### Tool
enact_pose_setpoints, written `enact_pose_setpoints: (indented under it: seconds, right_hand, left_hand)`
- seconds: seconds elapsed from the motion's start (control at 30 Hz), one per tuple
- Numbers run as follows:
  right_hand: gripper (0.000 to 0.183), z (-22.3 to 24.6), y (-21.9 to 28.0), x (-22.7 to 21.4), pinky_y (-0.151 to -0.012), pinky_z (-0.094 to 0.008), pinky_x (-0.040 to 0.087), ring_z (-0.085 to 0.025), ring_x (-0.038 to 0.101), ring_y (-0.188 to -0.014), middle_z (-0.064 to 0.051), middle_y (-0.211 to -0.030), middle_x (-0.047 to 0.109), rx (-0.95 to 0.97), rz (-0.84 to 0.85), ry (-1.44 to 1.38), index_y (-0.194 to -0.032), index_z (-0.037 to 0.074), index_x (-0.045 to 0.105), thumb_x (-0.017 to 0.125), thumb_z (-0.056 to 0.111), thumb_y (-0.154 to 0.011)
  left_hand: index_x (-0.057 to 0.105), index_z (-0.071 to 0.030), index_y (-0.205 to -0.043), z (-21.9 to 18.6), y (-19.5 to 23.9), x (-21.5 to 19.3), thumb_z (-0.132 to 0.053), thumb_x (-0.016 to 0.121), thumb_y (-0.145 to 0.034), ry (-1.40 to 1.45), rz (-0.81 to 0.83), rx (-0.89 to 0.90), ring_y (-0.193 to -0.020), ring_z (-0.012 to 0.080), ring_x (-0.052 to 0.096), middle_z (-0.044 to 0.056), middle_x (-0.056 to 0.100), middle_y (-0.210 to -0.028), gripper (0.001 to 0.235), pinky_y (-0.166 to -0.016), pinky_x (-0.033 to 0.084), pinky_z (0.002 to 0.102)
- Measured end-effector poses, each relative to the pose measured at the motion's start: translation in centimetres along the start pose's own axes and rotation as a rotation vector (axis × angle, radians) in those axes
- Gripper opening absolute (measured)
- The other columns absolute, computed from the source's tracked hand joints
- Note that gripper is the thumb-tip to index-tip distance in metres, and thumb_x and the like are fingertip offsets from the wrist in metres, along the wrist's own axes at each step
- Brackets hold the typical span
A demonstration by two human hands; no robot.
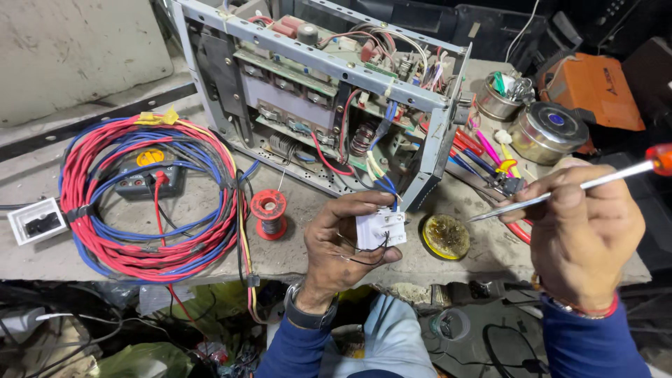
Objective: The person is repairing an electronic device, likely a television, by soldering wires and connecting components. They use a soldering iron to attach wires to a small white component and then secure it to the device's frame.
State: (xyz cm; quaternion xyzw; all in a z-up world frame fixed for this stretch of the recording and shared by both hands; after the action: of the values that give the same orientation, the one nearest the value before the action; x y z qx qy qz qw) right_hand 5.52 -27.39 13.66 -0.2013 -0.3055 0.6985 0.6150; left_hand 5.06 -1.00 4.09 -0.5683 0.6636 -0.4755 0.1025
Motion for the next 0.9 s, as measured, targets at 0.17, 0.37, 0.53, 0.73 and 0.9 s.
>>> enact_pose_setpoints:
  seconds: [0.17,0.37,0.53,0.73,0.9]
  right_hand:
    - [0.018,2.4,0.5,6.0,-0.087,-0.046,0.067,-0.027,0.075,-0.089,-0.019,-0.097,0.067,-0.182,0.117,0.133,-0.121,0.002,0.046,0.058,0.012,-0.113]
    - [0.016,1.8,0.7,7.4,-0.087,-0.046,0.068,-0.029,0.076,-0.091,-0.021,-0.098,0.067,-0.212,0.175,0.228,-0.120,0.003,0.043,0.057,0.006,-0.115]
    - [0.015,1.2,1.0,7.0,-0.088,-0.047,0.068,-0.028,0.075,-0.091,-0.021,-0.098,0.068,-0.193,0.173,0.206,-0.121,0.003,0.043,0.057,0.005,-0.114]
    - [0.013,1.0,0.9,7.2,-0.087,-0.046,0.068,-0.028,0.075,-0.092,-0.022,-0.099,0.068,-0.191,0.198,0.258,-0.120,0.002,0.042,0.055,0.003,-0.114]
    - [0.014,1.3,0.9,7.7,-0.087,-0.046,0.069,-0.028,0.075,-0.093,-0.023,-0.099,0.068,-0.196,0.206,0.273,-0.120,0.001,0.042,0.055,0.002,-0.114]
  left_hand:
    - [0.059,-0.007,-0.128,-0.1,0.0,0.1,0.003,0.090,-0.082,0.026,0.004,0.010,-0.128,0.0242,0.065,0.017,0.065,-0.139,0.056,-0.110,0.057,0.039]
    - [0.058,-0.008,-0.127,-0.2,-0.1,0.0,0.004,0.090,-0.079,0.009,0.017,-0.001,-0.131,0.0248,0.064,0.017,0.065,-0.138,0.059,-0.113,0.056,0.040]
    - [0.057,-0.009,-0.128,-0.1,0.0,-0.1,0.006,0.089,-0.080,0.026,0.028,-0.013,-0.136,0.0254,0.064,0.016,0.065,-0.139,0.059,-0.115,0.057,0.041]
    - [0.057,-0.009,-0.129,-0.2,-0.1,-0.1,0.007,0.088,-0.081,0.031,0.042,-0.008,-0.132,0.0240,0.063,0.015,0.064,-0.140,0.059,-0.113,0.055,0.039]
    - [0.058,-0.008,-0.128,-0.1,0.0,-0.2,0.007,0.089,-0.080,0.025,0.038,-0.017,-0.132,0.0239,0.063,0.015,0.065,-0.139,0.059,-0.111,0.056,0.039]
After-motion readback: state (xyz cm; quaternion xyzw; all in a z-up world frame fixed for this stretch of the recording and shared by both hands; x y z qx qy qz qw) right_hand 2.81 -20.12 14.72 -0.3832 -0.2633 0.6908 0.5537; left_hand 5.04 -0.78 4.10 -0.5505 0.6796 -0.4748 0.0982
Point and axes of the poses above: each hand's wrist, its own y-axis away from the middle knuckle, its own x-axis out of the palm, z = x × y, the point moved 7 cm from there along -y, towards the middle knuckle
